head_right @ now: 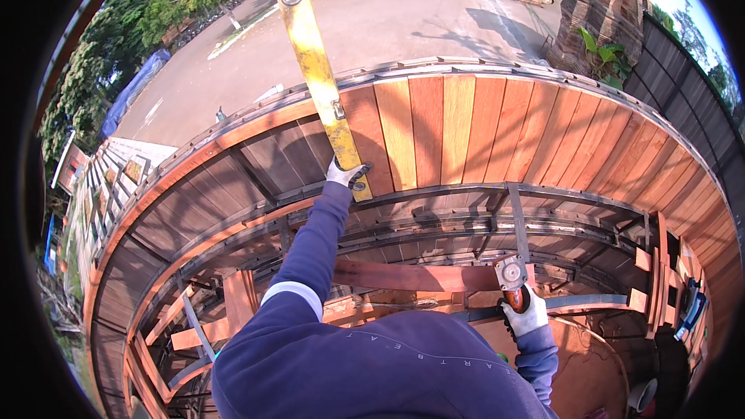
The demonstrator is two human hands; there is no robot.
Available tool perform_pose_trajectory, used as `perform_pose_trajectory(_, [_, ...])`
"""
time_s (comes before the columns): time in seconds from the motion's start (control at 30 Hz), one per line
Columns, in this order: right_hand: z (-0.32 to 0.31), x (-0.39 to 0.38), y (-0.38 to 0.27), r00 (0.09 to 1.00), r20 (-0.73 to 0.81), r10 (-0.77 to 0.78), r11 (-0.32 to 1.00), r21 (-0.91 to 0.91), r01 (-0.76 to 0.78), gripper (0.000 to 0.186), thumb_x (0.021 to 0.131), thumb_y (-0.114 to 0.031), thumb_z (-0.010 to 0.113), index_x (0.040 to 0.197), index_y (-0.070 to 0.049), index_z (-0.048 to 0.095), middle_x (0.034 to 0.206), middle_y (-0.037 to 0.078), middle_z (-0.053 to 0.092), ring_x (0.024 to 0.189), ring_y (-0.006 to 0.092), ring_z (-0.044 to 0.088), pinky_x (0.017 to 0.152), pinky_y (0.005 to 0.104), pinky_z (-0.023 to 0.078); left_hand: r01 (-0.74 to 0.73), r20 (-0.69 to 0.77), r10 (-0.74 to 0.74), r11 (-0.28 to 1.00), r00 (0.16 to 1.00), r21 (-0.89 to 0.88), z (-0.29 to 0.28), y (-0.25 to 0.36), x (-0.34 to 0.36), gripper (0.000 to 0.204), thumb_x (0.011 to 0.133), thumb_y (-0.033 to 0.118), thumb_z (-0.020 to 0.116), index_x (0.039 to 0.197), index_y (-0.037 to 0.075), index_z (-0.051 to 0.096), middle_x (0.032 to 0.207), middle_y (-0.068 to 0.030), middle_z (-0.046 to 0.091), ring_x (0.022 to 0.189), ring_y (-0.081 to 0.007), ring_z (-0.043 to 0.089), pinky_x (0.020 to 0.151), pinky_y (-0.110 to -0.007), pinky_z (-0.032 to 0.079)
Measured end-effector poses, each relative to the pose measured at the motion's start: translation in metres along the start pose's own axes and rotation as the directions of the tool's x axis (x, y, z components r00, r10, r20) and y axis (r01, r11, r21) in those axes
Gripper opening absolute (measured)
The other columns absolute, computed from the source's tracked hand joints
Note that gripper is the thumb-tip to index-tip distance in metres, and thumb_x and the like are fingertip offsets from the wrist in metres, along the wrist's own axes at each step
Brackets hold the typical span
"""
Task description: The person installs wooden planks onto a curved wooden structure. They use a level to check alignment and a nail gun to secure the planks in place. The person repeatedly picks up planks, positions them, checks the level, and fastens them.
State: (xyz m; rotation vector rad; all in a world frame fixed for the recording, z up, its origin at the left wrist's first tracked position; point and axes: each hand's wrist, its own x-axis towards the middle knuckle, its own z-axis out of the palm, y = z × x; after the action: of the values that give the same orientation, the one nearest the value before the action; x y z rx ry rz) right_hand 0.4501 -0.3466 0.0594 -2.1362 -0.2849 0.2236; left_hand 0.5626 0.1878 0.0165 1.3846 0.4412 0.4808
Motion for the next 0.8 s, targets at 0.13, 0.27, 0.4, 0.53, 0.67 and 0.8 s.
perform_pose_trajectory(0.13, [0.0,0.0,0.001,1.0,0.004,-0.005,1.0,-0.009,0.005,0.047,0.07,-0.006,0.077,0.114,-0.001,0.062,0.088,0.015,0.07,0.075,0.0188,0.068,0.071,0.0324,0.054,-0.032,0.064,0.029,0.998,0.997,0.045,-0.01,-0.007,0.005,0.042,0.077,0.005,0.08,0.114,0.005,0.059,0.09,-0.0017,0.067,0.073,-0.0111,0.064,0.052,-0.029,0.053])
perform_pose_trajectory(0.27, [0.0,0.002,0.002,0.999,0.021,-0.048,0.998,-0.043,0.049,0.047,0.071,-0.007,0.077,0.115,-0.001,0.062,0.09,0.015,0.07,0.079,0.0209,0.069,0.075,0.0332,0.054,-0.079,0.033,0.074,0.982,0.997,0.172,-0.018,-0.019,0.016,0.031,0.077,0.003,0.079,0.105,0.003,0.063,0.091,-0.002,0.067,0.074,-0.0113,0.064,0.06,-0.028,0.054])
perform_pose_trajectory(0.4, [-0.005,-0.002,-0.027,0.981,0.089,0.17,0.985,-0.002,-0.171,0.046,0.072,-0.008,0.076,0.115,-0.001,0.061,0.09,0.016,0.07,0.08,0.0235,0.069,0.076,0.0342,0.053,0.003,-0.007,-0.002,0.987,1.0,0.163,-0.009,-0.013,0.012,0.029,0.076,-0.001,0.078,0.102,0.001,0.066,0.092,-0.0029,0.069,0.077,-0.0125,0.065,0.068,-0.027,0.055])
perform_pose_trajectory(0.53, [0.001,-0.001,-0.009,0.999,0.027,-0.038,0.997,-0.06,0.039,0.044,0.073,-0.008,0.075,0.114,0.0,0.061,0.084,0.014,0.069,0.071,0.0213,0.068,0.068,0.0334,0.054,-0.091,0.039,0.085,0.97,0.996,0.225,-0.012,-0.014,0.013,0.031,0.078,0.007,0.079,0.104,0.003,0.063,0.087,-0.001,0.066,0.07,-0.0104,0.061,0.056,-0.029,0.053])
perform_pose_trajectory(0.67, [-0.002,-0.004,-0.033,0.983,0.088,0.158,0.986,-0.061,-0.153,0.049,0.073,-0.009,0.076,0.118,0.001,0.06,0.099,0.018,0.07,0.093,0.0275,0.069,0.082,0.036,0.053,-0.024,0.055,0.016,0.99,0.998,0.141,-0.01,-0.01,0.009,0.031,0.078,0.008,0.08,0.103,0.004,0.063,0.086,-0.001,0.065,0.07,-0.0108,0.061,0.054,-0.03,0.053])
perform_pose_trajectory(0.8, [0.006,-0.003,-0.018,0.996,0.069,0.05,0.997,-0.068,-0.045,0.051,0.073,-0.013,0.077,0.119,0.0,0.059,0.104,0.019,0.07,0.099,0.0319,0.068,0.083,0.0356,0.052,-0.039,0.038,0.033,0.983,0.999,0.177,-0.01,-0.011,0.012,0.031,0.078,0.009,0.08,0.103,0.005,0.063,0.086,-0.0012,0.065,0.069,-0.0113,0.061,0.051,-0.03,0.052])
